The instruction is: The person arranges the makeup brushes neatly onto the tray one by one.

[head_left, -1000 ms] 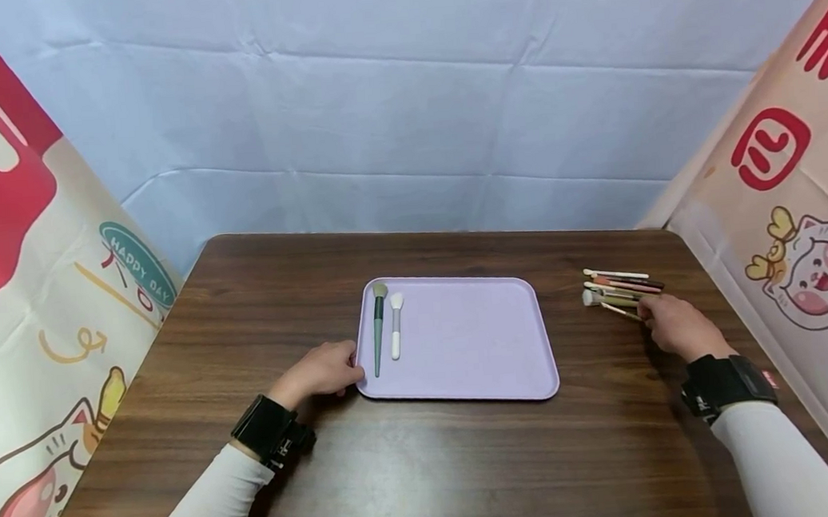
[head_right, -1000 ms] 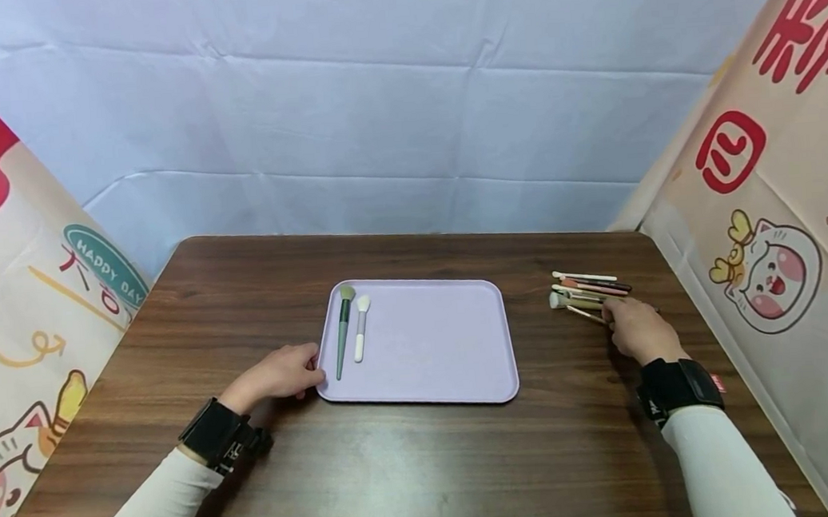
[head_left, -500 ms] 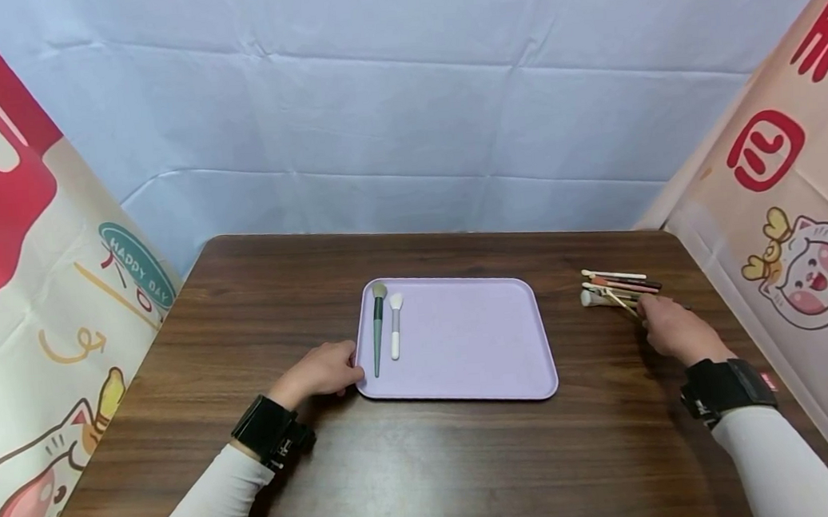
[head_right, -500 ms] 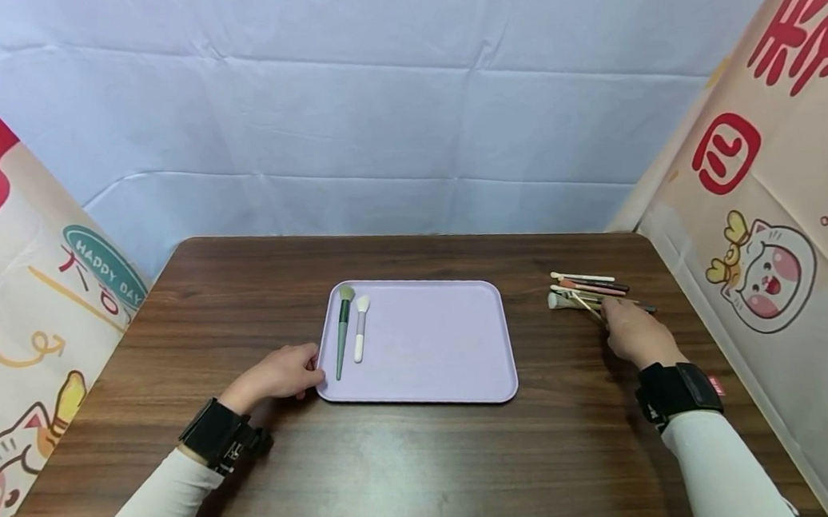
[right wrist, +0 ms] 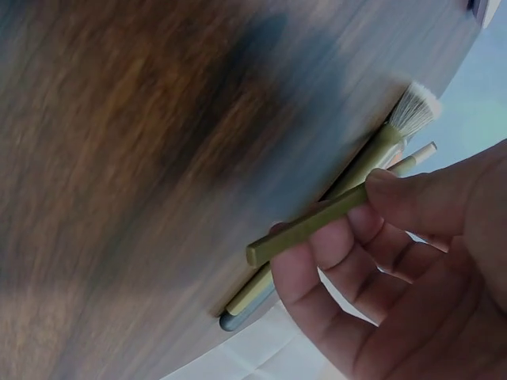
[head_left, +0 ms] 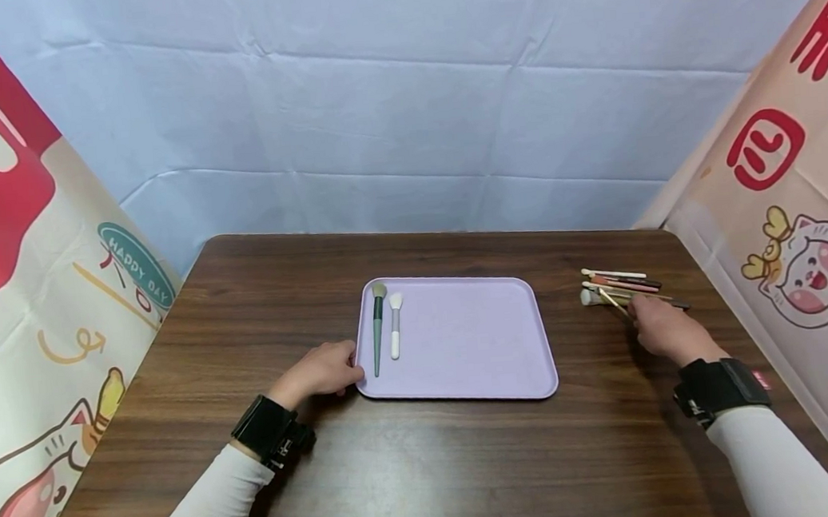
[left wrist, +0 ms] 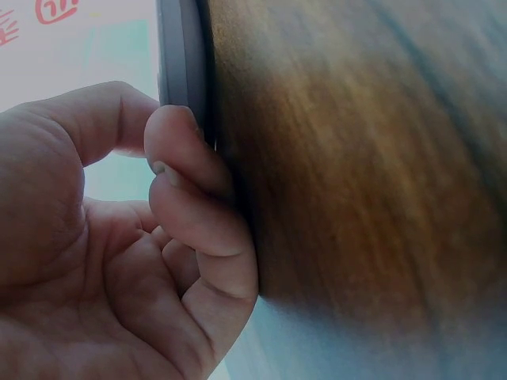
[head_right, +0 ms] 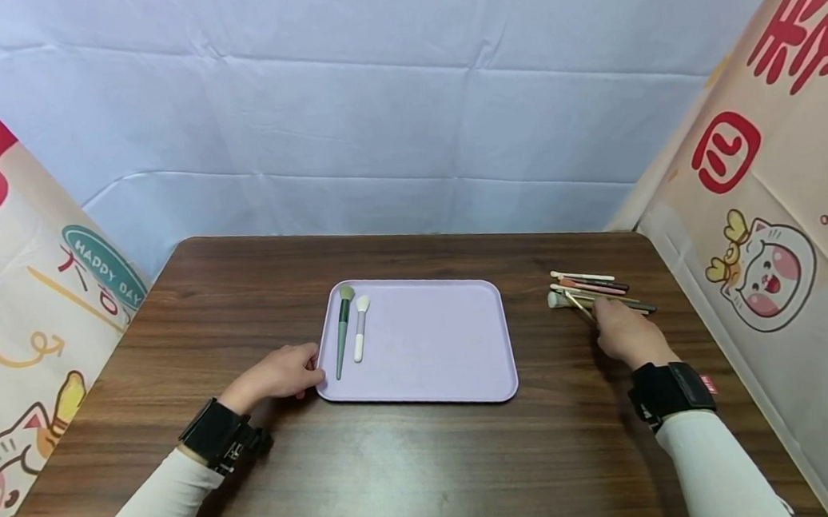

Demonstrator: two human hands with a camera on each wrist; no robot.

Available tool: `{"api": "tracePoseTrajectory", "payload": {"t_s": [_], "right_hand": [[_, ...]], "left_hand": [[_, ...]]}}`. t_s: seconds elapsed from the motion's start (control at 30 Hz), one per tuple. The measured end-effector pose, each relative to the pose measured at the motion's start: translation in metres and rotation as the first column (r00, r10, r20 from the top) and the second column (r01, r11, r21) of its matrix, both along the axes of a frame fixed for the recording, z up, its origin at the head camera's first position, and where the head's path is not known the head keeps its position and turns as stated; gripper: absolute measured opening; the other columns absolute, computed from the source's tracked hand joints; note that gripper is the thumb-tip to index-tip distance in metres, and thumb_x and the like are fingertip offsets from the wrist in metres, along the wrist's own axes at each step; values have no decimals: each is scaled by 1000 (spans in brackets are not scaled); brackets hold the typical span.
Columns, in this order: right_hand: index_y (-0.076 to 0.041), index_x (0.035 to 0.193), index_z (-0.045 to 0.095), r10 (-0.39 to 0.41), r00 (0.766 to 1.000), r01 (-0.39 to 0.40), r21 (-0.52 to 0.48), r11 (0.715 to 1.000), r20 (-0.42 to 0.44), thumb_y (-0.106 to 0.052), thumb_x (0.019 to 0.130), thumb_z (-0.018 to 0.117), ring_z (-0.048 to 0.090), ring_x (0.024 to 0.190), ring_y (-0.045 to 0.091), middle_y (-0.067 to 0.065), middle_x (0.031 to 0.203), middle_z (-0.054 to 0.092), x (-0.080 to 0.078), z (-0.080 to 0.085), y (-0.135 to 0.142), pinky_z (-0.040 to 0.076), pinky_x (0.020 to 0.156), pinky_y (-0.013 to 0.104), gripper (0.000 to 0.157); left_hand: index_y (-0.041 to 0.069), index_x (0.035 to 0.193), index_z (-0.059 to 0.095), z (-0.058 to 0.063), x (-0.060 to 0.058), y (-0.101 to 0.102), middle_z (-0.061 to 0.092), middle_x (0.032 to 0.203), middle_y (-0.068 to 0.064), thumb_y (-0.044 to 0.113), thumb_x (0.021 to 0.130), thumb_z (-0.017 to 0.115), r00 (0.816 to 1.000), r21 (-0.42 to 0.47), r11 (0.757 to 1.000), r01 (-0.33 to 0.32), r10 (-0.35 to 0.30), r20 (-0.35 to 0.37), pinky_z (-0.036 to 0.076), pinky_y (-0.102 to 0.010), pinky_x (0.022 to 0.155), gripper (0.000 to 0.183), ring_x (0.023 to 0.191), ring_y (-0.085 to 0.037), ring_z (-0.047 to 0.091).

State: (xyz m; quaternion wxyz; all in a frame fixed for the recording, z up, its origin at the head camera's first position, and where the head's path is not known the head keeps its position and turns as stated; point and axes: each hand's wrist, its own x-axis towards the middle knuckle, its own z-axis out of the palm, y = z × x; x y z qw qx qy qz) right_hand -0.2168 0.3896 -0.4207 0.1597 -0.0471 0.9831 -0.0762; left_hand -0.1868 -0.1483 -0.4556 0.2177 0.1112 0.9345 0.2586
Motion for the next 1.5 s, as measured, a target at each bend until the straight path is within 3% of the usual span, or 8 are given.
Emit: {"api": "tracePoseTrajectory", "payload": {"t_s": [0.5, 1.0, 1.5], "right_hand": [[6, 105, 51, 92, 991, -93, -5, 996, -98, 5, 89, 59, 61, 83, 36, 23, 93, 59, 4, 3, -20, 48, 69, 49, 18], [8, 110, 52, 70, 997, -71, -33, 997, -24, 1, 97, 54, 58, 85, 33, 24, 100, 59, -5, 4, -42, 46, 69, 46, 16], [4, 94, 55, 131, 982, -143, -81, 986, -139, 1, 93, 54, 55, 78, 29, 17, 88, 59, -3, 6, -65, 46, 70, 47, 4]], "left_hand": [[10, 87, 57, 0, 0, 0, 62, 64, -2, 17, 89, 63, 1000, 1, 1000, -1, 1, -2, 43, -29, 58, 10, 55, -14, 61], [10, 87, 57, 1, 1, 0, 62, 65, -2, 18, 90, 63, 1000, 6, 1000, 2, -2, 1, 44, -29, 59, 10, 56, -15, 61], [10, 88, 57, 1, 2, 0, 62, 65, -2, 18, 90, 64, 1000, -1, 1000, -4, 4, -1, 44, -29, 59, 10, 56, -14, 60]]}}
